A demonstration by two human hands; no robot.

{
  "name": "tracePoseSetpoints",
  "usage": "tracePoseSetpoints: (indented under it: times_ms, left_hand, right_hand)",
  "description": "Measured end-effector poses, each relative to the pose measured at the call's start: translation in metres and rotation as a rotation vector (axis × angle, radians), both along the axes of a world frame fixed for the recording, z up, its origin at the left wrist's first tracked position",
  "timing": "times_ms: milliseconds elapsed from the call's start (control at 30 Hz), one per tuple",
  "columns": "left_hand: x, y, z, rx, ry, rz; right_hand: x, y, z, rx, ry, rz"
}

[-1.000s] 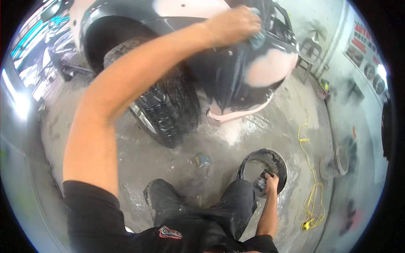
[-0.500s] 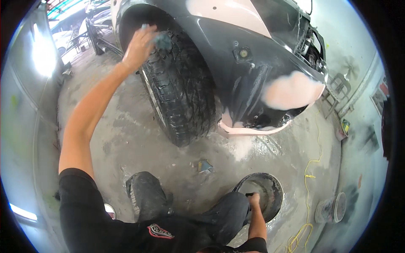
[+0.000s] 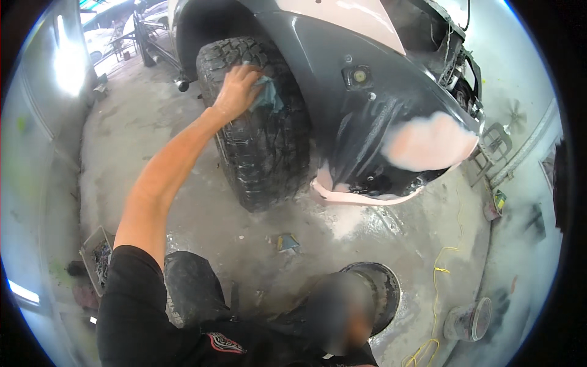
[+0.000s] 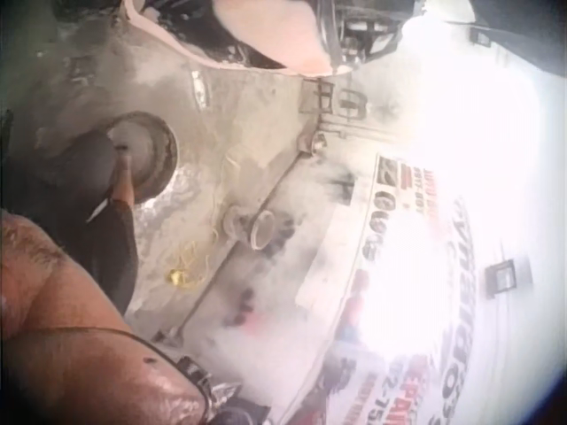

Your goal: The person wet sands a car's fender and bumper using sandpaper, wiping the surface with a cloth and dipping their hands into a bucket of water.

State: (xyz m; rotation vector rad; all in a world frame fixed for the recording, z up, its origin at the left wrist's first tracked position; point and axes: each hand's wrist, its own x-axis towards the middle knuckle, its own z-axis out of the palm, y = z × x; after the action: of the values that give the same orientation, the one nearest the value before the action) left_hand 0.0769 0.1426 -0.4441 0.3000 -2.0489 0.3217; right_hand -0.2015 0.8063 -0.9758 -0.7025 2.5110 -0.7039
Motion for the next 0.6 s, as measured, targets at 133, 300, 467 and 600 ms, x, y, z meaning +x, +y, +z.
tracePoseSetpoints:
  times_ms: [133,300,467,600]
  left_hand:
    - [0.011,-0.002,-0.011,0.063,0.043,0.060]
    - [-0.010,0.007,-0.010,0.047,0.162,0.016]
    - [0.004,-0.006,-0.024,0.044,0.142,0.016]
    - [-0.010,0.006,-0.012,0.070,0.149,-0.033]
  right_hand:
    - [-0.003,-0.043,0.151,-0.247,-0.020,-0.396]
    - [0.004,-0.085,0.459,-0.594,0.965,-0.209]
    - [0.092,-0.279,0.648,-0.902,1.575,0.268]
    - [0.138,-0.405,0.717,-0.812,1.837,0.618]
